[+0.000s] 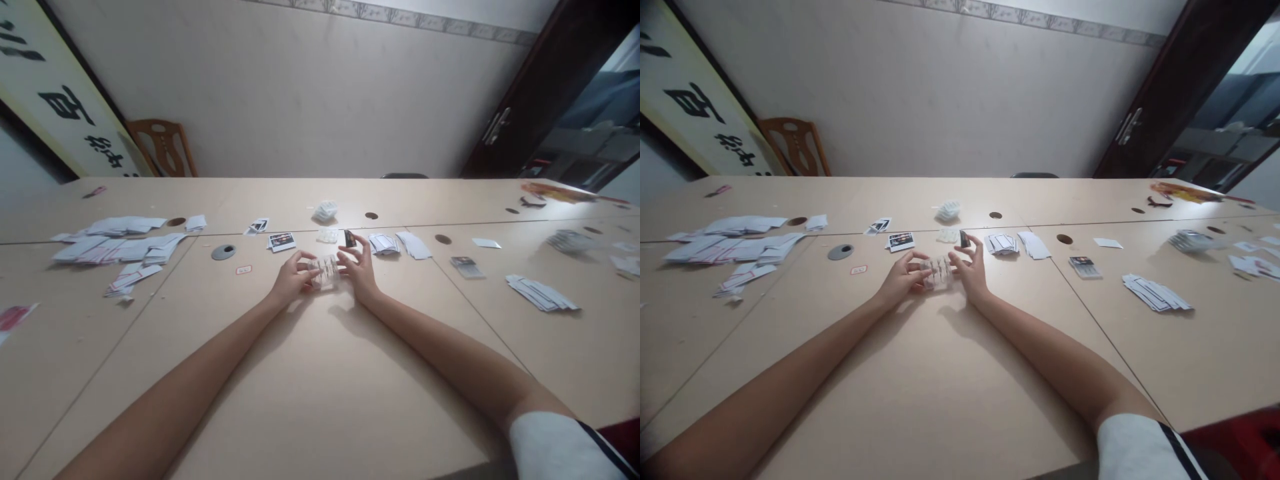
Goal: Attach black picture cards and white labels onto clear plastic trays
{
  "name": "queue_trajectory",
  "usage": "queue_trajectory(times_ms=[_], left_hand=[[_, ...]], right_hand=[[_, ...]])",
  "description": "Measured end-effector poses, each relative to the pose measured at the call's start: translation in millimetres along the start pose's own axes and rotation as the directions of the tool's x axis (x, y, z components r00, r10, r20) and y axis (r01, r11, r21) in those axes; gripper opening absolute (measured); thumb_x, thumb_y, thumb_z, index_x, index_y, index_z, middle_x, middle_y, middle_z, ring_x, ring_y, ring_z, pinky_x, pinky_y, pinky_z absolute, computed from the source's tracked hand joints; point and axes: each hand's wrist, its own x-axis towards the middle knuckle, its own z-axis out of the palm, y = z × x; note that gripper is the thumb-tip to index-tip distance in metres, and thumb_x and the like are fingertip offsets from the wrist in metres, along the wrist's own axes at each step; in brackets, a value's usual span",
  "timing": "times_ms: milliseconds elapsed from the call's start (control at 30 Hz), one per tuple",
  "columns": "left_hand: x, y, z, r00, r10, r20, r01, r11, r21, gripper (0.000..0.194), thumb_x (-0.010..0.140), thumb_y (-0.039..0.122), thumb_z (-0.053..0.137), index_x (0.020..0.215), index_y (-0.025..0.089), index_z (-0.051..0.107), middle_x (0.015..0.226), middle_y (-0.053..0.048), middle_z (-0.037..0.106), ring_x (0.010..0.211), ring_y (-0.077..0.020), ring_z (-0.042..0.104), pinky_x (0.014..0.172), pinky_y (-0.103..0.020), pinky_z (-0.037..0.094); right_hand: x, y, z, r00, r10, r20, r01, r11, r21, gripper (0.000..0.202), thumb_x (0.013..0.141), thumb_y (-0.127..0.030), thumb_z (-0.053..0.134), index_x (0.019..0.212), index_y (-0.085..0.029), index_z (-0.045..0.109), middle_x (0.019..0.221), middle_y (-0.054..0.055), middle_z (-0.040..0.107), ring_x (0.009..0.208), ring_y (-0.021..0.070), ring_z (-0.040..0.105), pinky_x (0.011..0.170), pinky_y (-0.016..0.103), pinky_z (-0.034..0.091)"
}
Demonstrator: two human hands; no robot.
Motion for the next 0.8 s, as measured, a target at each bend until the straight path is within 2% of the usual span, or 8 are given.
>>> queue_trajectory(times_ms=[67, 133, 233, 333, 433, 600, 700, 800], left_hand=[[-1, 0, 1.2, 1.000, -0.013, 0.027, 0.014, 0.999, -0.034, 0.045, 0.071, 0.034, 0.075, 0.105, 0.021, 0.050, 0.085, -0.004, 0.070, 0.064, -0.0174, 0.068, 0.050, -0.025, 0.054], [-3, 1, 1.9, 0.998, -0.020, 0.059, 0.024, 0.998, -0.065, 0.046, 0.071, 0.034, 0.076, 0.107, 0.022, 0.050, 0.088, -0.005, 0.070, 0.067, -0.0177, 0.069, 0.053, -0.025, 0.055], [-4, 2, 2.1, 0.995, -0.034, 0.090, 0.043, 0.994, -0.097, 0.046, 0.070, 0.034, 0.077, 0.106, 0.020, 0.052, 0.090, -0.006, 0.071, 0.069, -0.0179, 0.070, 0.055, -0.026, 0.056], [-5, 3, 1.7, 0.996, -0.039, 0.085, 0.049, 0.991, -0.125, 0.047, 0.069, 0.034, 0.078, 0.105, 0.018, 0.052, 0.089, -0.007, 0.071, 0.068, -0.0183, 0.070, 0.057, -0.027, 0.057], [-5, 3, 1.2, 0.997, -0.018, 0.070, 0.028, 0.989, -0.147, 0.051, 0.068, 0.031, 0.079, 0.108, 0.019, 0.051, 0.088, -0.005, 0.070, 0.067, -0.0181, 0.071, 0.059, -0.027, 0.057], [-7, 3, 2.0, 0.996, -0.006, 0.086, 0.020, 0.987, -0.160, 0.050, 0.066, 0.024, 0.077, 0.109, 0.019, 0.051, 0.083, -0.003, 0.070, 0.065, -0.0180, 0.071, 0.059, -0.027, 0.057], [-8, 3, 2.4, 0.997, -0.012, 0.073, 0.022, 0.989, -0.145, 0.048, 0.066, 0.024, 0.077, 0.105, 0.019, 0.049, 0.076, -0.001, 0.069, 0.062, -0.0166, 0.069, 0.058, -0.026, 0.056], [-7, 2, 1.1, 0.996, -0.020, 0.089, 0.033, 0.989, -0.145, 0.047, 0.068, 0.029, 0.078, 0.102, 0.020, 0.047, 0.072, 0.001, 0.068, 0.059, -0.0147, 0.067, 0.057, -0.026, 0.055]], right_hand=[[2, -3, -1, 0.988, -0.092, -0.125, 0.083, 0.994, -0.073, 0.051, 0.079, -0.043, 0.070, 0.121, -0.030, 0.044, 0.124, 0.008, 0.056, 0.077, 0.0172, 0.070, 0.056, 0.028, 0.057], [2, -6, 0, 0.966, -0.177, -0.188, 0.163, 0.983, -0.085, 0.034, 0.083, -0.042, 0.064, 0.108, -0.025, 0.050, 0.116, 0.006, 0.057, 0.073, 0.0156, 0.070, 0.053, 0.026, 0.055], [-4, -13, 4, 0.938, -0.312, -0.153, 0.300, 0.949, -0.096, 0.018, 0.090, -0.038, 0.058, 0.096, -0.022, 0.055, 0.096, 0.002, 0.062, 0.073, 0.0156, 0.070, 0.058, 0.027, 0.054], [-16, -15, 10, 0.904, -0.419, -0.081, 0.403, 0.901, -0.162, 0.013, 0.092, -0.034, 0.058, 0.093, -0.021, 0.061, 0.084, 0.001, 0.065, 0.073, 0.0146, 0.067, 0.064, 0.028, 0.054], [-26, -12, 14, 0.919, -0.395, 0.012, 0.390, 0.902, -0.187, 0.013, 0.090, -0.033, 0.061, 0.091, -0.021, 0.066, 0.081, 0.002, 0.069, 0.068, 0.0140, 0.063, 0.063, 0.028, 0.053], [-31, -10, 16, 0.953, -0.243, 0.180, 0.277, 0.940, -0.200, 0.016, 0.089, -0.035, 0.060, 0.089, -0.022, 0.069, 0.081, 0.002, 0.069, 0.068, 0.0151, 0.064, 0.066, 0.030, 0.054], [-30, -13, 15, 0.966, -0.180, 0.183, 0.223, 0.944, -0.245, 0.015, 0.088, -0.034, 0.061, 0.087, -0.022, 0.069, 0.077, 0.001, 0.068, 0.063, 0.0147, 0.062, 0.064, 0.029, 0.053], [-28, -16, 14, 0.970, -0.181, 0.160, 0.224, 0.924, -0.311, 0.011, 0.086, -0.030, 0.063, 0.084, -0.021, 0.069, 0.073, 0.001, 0.068, 0.058, 0.0139, 0.060, 0.060, 0.028, 0.050]])
